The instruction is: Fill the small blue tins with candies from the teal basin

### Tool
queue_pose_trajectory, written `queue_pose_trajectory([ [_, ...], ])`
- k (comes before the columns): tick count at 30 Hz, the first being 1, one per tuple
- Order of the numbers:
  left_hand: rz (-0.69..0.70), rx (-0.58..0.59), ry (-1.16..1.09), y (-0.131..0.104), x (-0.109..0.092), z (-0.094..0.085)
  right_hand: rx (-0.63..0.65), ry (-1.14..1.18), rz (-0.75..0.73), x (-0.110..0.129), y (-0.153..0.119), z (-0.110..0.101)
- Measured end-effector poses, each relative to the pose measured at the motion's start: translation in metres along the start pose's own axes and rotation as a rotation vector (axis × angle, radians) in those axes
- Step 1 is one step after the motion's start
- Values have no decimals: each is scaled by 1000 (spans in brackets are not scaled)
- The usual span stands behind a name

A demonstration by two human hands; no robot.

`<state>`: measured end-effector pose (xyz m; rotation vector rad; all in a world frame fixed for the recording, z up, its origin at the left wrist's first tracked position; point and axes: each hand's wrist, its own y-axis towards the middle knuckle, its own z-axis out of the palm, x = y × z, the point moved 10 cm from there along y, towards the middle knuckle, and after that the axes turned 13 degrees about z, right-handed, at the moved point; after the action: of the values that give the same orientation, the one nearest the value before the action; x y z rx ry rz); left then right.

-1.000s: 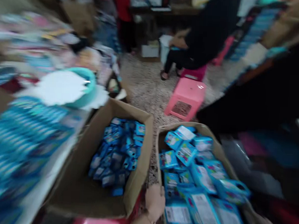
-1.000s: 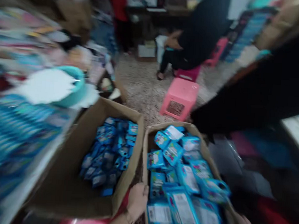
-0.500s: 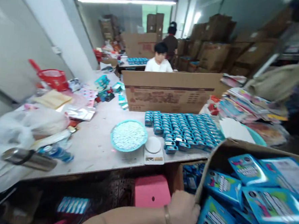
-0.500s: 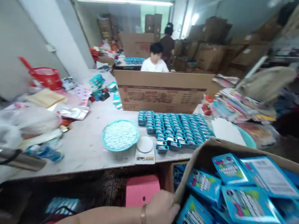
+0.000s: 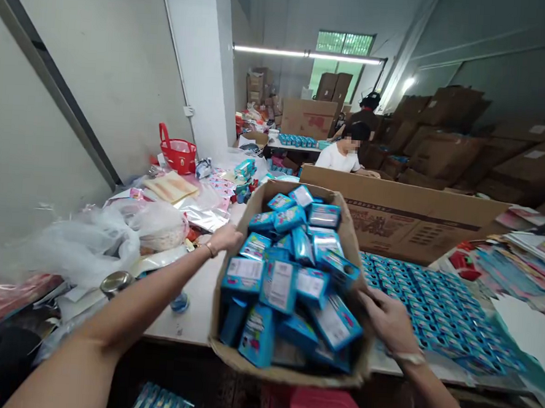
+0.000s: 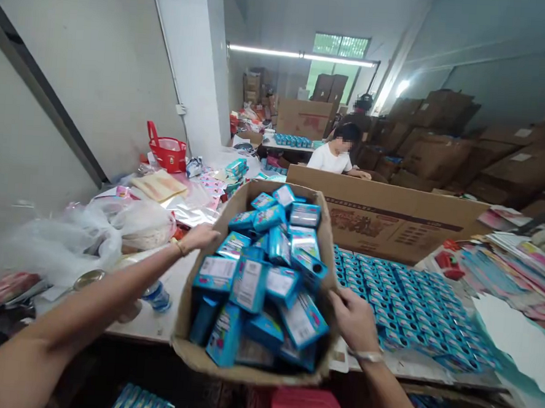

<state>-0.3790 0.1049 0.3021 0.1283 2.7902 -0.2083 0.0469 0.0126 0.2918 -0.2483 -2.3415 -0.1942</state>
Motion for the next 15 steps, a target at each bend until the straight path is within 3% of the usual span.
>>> queue_pose_trajectory([
  [3,-145,-79,32,35,79,-36,54,65,-58,74,49,78],
  [6,-229,-137,30,59,135,-47,75,119,18,103,87,149],
  [10,-306,-184,5,83,188,-32,57,116,119,112,121,226],
  [15,-406,-207,13,113,233,0,56,113,147,109,145,290],
])
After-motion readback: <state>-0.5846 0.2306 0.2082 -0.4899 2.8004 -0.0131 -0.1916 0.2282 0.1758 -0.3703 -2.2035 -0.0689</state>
